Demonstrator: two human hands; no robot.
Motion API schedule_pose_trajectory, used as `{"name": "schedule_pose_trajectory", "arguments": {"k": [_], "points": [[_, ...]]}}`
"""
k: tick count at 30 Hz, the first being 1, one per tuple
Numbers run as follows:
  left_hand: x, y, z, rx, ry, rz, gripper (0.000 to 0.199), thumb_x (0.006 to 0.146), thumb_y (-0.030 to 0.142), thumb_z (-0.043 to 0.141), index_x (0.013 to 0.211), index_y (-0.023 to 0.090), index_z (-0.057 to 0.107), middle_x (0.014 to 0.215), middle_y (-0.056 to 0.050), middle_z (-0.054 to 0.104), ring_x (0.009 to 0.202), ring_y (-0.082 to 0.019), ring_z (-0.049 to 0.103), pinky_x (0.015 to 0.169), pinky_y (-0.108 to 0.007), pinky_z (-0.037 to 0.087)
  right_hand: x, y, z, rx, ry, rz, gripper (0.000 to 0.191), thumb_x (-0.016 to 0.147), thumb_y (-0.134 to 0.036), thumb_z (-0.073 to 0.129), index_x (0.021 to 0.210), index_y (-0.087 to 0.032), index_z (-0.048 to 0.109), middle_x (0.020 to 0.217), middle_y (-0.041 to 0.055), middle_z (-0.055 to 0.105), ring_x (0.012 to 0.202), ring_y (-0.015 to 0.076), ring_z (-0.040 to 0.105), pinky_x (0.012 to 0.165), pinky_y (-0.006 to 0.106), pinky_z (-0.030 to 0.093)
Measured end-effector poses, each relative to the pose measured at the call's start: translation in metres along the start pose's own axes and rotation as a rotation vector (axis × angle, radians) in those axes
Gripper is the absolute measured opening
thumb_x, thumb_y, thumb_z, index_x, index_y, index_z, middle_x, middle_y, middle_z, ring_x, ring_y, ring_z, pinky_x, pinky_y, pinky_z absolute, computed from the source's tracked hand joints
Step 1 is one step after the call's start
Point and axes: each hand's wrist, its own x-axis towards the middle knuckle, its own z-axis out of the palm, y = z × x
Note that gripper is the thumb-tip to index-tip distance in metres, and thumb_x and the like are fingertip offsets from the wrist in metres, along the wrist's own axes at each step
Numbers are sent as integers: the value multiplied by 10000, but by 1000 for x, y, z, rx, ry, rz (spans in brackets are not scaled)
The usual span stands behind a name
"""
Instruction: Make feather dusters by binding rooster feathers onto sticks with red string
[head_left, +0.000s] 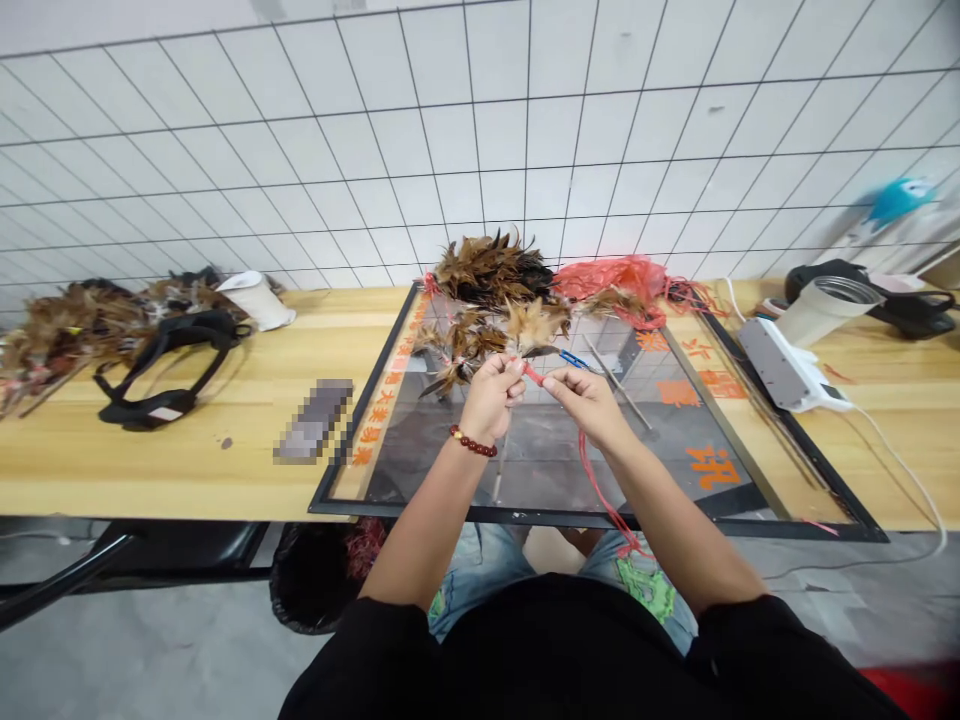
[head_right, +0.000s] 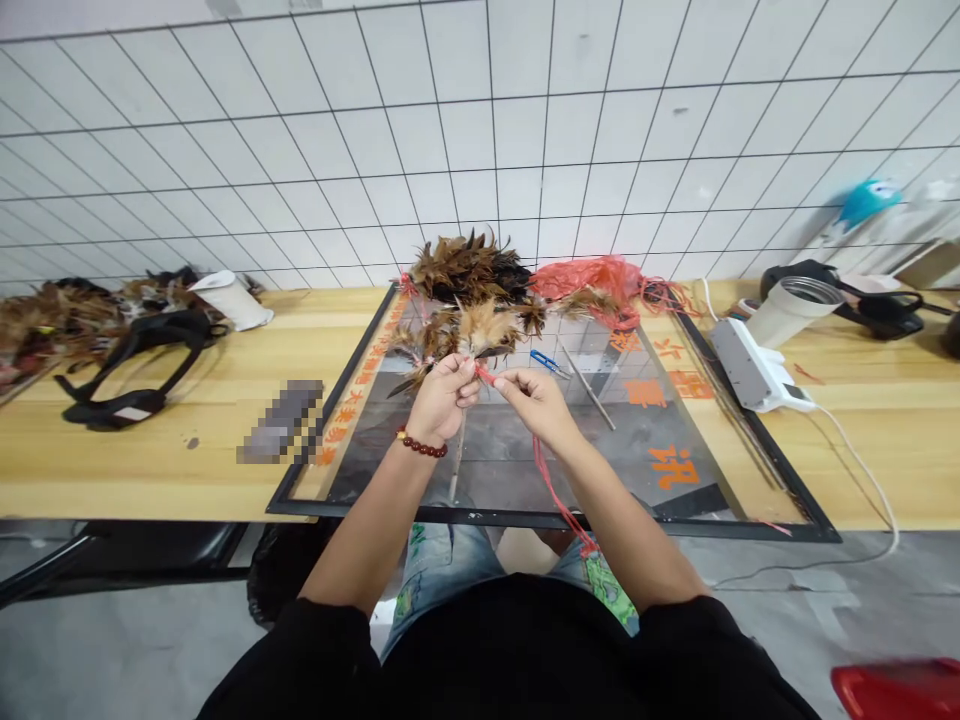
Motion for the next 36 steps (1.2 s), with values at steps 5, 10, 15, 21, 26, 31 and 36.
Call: {"name": "schedule_pose_trajectory", "arguments": {"k": [5, 10, 15, 21, 26, 31, 36], "points": [[1, -9, -16, 353, 73, 142, 227, 731, 235, 743, 725, 153, 532, 518, 56, 504, 414, -28, 374, 412, -150, 229, 2, 14, -2, -115, -54, 1, 357, 807, -525, 617, 790, -173, 677, 621, -14, 526, 585, 113, 417, 579, 257, 333], [8, -7, -25, 387, 103, 22, 262, 688, 253, 764, 728, 158, 523, 532, 35, 567, 399, -54, 451, 386, -158, 255, -8, 29, 14, -97, -93, 43, 358, 825, -530, 583, 847, -185, 673, 655, -6, 563, 634, 132, 470, 591, 251, 359], [30, 19, -31, 112, 12, -86, 299, 709, 166, 745, 691, 160, 446, 597, 5, 612, 374, -12, 346, 369, -128, 179, 4, 37, 6, -148, -173, 78, 373, 837, -540, 558, 801, -186, 668, 654, -21, 573, 613, 122, 487, 617, 254, 384], [66, 47, -35, 7, 21, -64, 223, 791, 70, 655, 693, 146, 470, 628, -16, 622, 416, -9, 358, 377, -97, 225, 58, 40, -55, -667, -7, 166, 173, 811, -277, 600, 857, -167, 725, 817, 54, 710, 745, 182, 609, 734, 308, 439], [77, 48, -61, -101, -7, -103, 168, 803, 51, 643, 714, 130, 525, 697, -34, 638, 427, 3, 360, 375, -81, 255, 100, 37, -43, -928, -91, 104, 209, 839, -252, 567, 921, -202, 752, 968, 72, 743, 920, 220, 651, 782, 297, 444], [76, 45, -88, -318, 69, -120, 161, 867, 20, 527, 737, 109, 559, 722, -34, 623, 426, 23, 374, 384, -54, 282, 146, 49, -5, -1085, -16, 155, 292, 895, -291, 495, 1028, -189, 733, 1085, 131, 716, 1015, 247, 641, 826, 315, 444], [76, 40, -89, -330, 138, -177, 169, 866, -2, 512, 739, 102, 550, 713, -35, 610, 429, 19, 385, 386, -57, 290, 174, 79, 1, -1197, -29, 248, 371, 857, -393, 595, 1094, -131, 708, 1215, 214, 642, 1126, 306, 590, 909, 374, 432]]}}
